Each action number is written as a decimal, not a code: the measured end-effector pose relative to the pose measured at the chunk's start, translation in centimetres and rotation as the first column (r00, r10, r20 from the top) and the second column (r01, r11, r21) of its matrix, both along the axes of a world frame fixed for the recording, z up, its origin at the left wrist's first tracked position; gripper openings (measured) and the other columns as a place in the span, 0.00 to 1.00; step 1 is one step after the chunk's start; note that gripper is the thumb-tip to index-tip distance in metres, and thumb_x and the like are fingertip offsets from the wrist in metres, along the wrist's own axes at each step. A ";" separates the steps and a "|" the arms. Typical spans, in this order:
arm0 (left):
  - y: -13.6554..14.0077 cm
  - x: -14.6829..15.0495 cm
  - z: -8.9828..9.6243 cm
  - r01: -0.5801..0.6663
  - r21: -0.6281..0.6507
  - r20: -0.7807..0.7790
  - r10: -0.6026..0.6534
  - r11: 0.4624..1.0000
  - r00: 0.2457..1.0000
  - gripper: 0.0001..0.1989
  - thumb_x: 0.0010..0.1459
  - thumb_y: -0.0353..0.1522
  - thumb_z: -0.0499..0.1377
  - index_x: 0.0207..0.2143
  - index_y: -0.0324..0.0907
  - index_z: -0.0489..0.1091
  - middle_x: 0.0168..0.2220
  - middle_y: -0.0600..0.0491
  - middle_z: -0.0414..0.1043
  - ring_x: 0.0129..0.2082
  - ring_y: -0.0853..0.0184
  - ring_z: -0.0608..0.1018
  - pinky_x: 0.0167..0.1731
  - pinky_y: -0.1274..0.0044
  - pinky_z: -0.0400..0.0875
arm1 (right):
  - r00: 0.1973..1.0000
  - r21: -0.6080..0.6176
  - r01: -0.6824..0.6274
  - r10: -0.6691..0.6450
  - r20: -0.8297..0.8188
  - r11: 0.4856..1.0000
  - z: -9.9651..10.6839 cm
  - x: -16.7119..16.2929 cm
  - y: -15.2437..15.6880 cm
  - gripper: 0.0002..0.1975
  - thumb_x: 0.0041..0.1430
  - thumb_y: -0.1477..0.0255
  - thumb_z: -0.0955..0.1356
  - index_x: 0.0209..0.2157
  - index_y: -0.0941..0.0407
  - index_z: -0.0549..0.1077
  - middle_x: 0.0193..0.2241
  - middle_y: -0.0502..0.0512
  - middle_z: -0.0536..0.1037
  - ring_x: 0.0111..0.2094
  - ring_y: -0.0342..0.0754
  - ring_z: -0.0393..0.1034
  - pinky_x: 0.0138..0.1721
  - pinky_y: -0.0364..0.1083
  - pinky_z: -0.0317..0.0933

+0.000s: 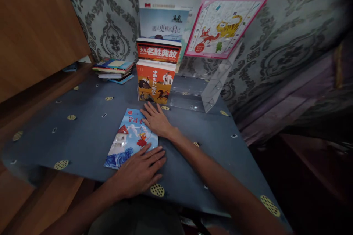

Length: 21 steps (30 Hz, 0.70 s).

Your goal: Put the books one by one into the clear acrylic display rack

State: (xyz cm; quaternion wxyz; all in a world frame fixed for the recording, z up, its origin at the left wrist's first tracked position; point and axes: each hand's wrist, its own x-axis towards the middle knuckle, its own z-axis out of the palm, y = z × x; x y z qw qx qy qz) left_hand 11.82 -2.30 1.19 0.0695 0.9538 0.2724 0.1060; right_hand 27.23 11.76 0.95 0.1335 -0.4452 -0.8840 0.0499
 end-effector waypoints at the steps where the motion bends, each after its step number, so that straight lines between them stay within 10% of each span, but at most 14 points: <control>1: -0.1 0.0 0.0 0.000 -0.002 0.021 0.000 1.000 1.000 0.21 0.72 0.39 0.50 0.61 0.40 0.65 0.64 0.48 0.68 0.68 0.64 0.63 0.69 0.65 0.52 | 1.000 0.000 -0.016 0.016 0.007 1.000 0.1 -0.3 -0.5 0.25 0.72 0.67 0.62 0.65 0.61 0.64 0.70 0.68 0.56 0.73 0.60 0.43 0.70 0.66 0.36; 11: -0.4 -0.2 0.2 0.130 0.074 0.099 -0.137 0.989 0.986 0.14 0.68 0.25 0.53 0.53 0.37 0.70 0.47 0.45 0.80 0.47 0.63 0.81 0.48 0.71 0.76 | 0.841 -0.048 -0.531 0.533 0.095 0.846 0.7 -8.0 -5.1 0.24 0.73 0.59 0.59 0.66 0.52 0.63 0.70 0.60 0.58 0.72 0.54 0.45 0.70 0.65 0.39; 21: -0.2 -0.1 0.2 0.151 0.093 0.184 -0.166 0.984 0.969 0.14 0.69 0.27 0.52 0.54 0.36 0.70 0.55 0.46 0.77 0.58 0.64 0.76 0.64 0.70 0.65 | 0.969 -0.069 -0.242 0.245 0.027 0.968 1.0 -7.2 -0.8 0.31 0.70 0.54 0.61 0.67 0.57 0.62 0.70 0.64 0.56 0.72 0.56 0.46 0.70 0.61 0.41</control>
